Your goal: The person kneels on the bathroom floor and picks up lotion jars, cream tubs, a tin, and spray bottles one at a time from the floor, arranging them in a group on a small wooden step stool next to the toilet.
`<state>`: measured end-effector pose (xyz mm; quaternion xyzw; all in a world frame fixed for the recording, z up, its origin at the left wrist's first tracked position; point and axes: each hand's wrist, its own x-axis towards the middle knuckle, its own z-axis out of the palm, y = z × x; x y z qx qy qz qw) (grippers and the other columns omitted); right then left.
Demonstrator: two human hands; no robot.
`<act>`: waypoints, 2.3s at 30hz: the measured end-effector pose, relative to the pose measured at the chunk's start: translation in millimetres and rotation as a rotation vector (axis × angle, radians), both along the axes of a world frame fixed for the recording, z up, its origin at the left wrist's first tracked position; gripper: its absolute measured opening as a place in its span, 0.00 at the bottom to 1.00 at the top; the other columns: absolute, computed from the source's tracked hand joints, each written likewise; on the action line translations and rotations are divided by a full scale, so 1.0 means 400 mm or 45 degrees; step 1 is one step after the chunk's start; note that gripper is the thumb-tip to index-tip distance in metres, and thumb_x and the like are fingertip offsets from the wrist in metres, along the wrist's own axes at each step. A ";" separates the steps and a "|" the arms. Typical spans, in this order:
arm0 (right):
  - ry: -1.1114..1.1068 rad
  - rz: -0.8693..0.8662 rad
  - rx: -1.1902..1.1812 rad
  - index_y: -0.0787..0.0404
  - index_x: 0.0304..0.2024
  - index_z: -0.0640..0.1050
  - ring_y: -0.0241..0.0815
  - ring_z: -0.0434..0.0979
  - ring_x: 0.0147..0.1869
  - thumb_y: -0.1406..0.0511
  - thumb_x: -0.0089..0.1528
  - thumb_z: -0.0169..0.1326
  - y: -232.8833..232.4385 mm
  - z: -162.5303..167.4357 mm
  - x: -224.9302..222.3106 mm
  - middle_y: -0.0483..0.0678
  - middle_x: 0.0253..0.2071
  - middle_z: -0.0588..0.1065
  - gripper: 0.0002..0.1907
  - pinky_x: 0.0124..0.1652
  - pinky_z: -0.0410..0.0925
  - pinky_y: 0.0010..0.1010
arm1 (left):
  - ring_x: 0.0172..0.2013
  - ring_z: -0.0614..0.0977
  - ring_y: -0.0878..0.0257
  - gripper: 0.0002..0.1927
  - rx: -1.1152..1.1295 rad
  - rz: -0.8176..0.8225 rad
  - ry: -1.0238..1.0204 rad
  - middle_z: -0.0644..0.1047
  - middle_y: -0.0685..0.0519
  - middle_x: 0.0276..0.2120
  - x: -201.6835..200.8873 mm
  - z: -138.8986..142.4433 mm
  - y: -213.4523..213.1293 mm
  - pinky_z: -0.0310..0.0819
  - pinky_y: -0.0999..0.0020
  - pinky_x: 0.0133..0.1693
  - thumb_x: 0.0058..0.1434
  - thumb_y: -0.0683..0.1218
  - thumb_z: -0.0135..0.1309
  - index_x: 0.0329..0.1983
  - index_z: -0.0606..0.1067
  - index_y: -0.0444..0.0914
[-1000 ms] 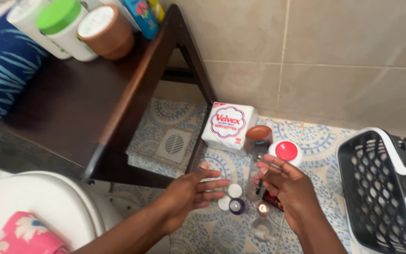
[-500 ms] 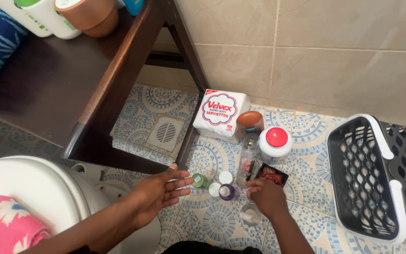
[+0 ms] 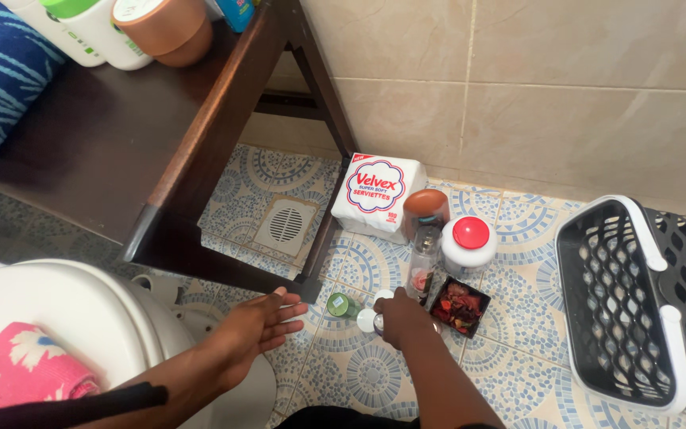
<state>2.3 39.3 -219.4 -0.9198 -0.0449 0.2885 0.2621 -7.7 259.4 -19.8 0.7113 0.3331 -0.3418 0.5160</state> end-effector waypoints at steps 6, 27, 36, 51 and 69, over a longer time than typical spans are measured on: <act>0.201 0.061 -0.061 0.39 0.64 0.73 0.50 0.69 0.69 0.65 0.48 0.75 -0.009 0.046 0.006 0.48 0.65 0.64 0.43 0.63 0.69 0.43 | 0.58 0.78 0.61 0.26 -0.006 0.029 0.013 0.80 0.53 0.60 -0.016 -0.011 0.031 0.67 0.61 0.61 0.71 0.57 0.36 0.64 0.71 0.40; -0.274 -0.423 0.283 0.50 0.60 0.74 0.51 0.71 0.63 0.66 0.51 0.67 -0.024 0.159 -0.065 0.50 0.56 0.72 0.34 0.59 0.68 0.41 | 0.52 0.83 0.50 0.31 0.739 -1.217 -0.435 0.77 0.44 0.53 0.123 -0.525 0.002 0.81 0.57 0.50 0.58 0.43 0.60 0.66 0.69 0.48; -0.296 -0.892 0.705 0.52 0.60 0.77 0.41 0.80 0.56 0.54 0.56 0.66 -0.082 0.329 -0.044 0.50 0.56 0.79 0.30 0.54 0.71 0.35 | 0.43 0.83 0.55 0.24 0.244 -0.456 -0.765 0.73 0.46 0.49 0.083 -0.056 -0.035 0.81 0.61 0.47 0.67 0.52 0.46 0.64 0.62 0.40; 0.230 -1.026 1.767 0.64 0.60 0.75 0.40 0.78 0.49 0.58 0.62 0.54 -0.211 0.570 -0.083 0.50 0.48 0.77 0.26 0.47 0.73 0.36 | 0.46 0.81 0.62 0.34 -0.310 -0.243 -0.732 0.79 0.47 0.46 0.060 0.267 -0.163 0.78 0.65 0.51 0.71 0.64 0.38 0.59 0.73 0.31; 0.205 -0.876 2.063 0.66 0.68 0.71 0.49 0.83 0.52 0.54 0.70 0.52 -0.231 0.530 -0.118 0.59 0.56 0.77 0.30 0.43 0.72 0.37 | 0.45 0.81 0.61 0.27 -0.369 -0.229 -0.827 0.79 0.49 0.46 0.062 0.329 -0.168 0.76 0.69 0.46 0.64 0.52 0.59 0.63 0.72 0.36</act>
